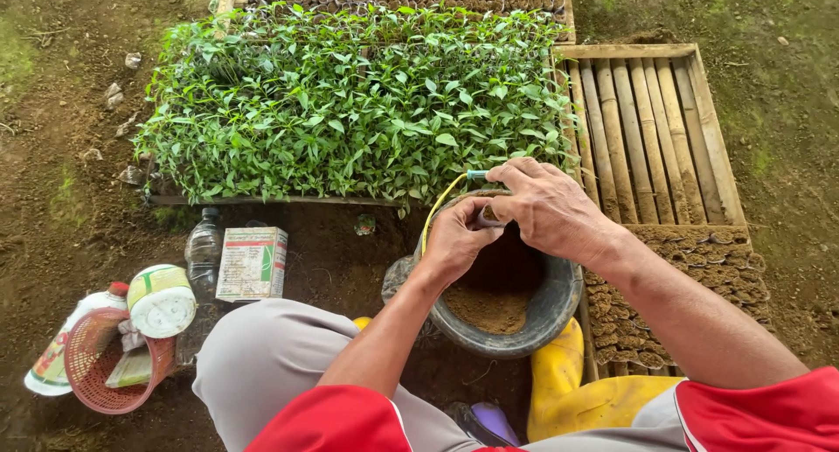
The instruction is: The person scoops soil from a bucket, wraps it around a small seed packet, and forms a compact soil ball. They then place the finished soil ball onto a bamboo tray next to other completed balls.
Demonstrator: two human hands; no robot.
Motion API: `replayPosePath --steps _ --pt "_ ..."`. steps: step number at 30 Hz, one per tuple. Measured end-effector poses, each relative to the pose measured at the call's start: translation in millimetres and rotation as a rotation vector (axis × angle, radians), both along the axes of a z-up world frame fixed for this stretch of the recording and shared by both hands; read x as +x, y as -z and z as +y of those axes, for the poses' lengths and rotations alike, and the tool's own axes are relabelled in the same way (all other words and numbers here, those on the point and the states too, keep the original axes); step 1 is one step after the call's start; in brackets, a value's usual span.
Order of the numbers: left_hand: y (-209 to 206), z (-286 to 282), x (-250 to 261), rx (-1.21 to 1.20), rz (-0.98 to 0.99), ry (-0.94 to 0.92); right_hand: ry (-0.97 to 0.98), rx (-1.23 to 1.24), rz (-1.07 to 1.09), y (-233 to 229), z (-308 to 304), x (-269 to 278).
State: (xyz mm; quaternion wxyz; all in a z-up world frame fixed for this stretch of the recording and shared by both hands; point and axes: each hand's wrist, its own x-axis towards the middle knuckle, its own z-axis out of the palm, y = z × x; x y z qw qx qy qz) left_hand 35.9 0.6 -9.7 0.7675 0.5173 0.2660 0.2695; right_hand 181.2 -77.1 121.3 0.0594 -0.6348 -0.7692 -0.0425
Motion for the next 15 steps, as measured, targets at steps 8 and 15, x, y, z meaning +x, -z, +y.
replayPosePath --steps 8,15 --pt "-13 -6 -3 -0.016 0.006 -0.013 0.008 0.031 0.137 22 -3 5" --pt "-4 0 1 -0.02 0.005 -0.014 0.051 0.011 0.269 27 -5 7"
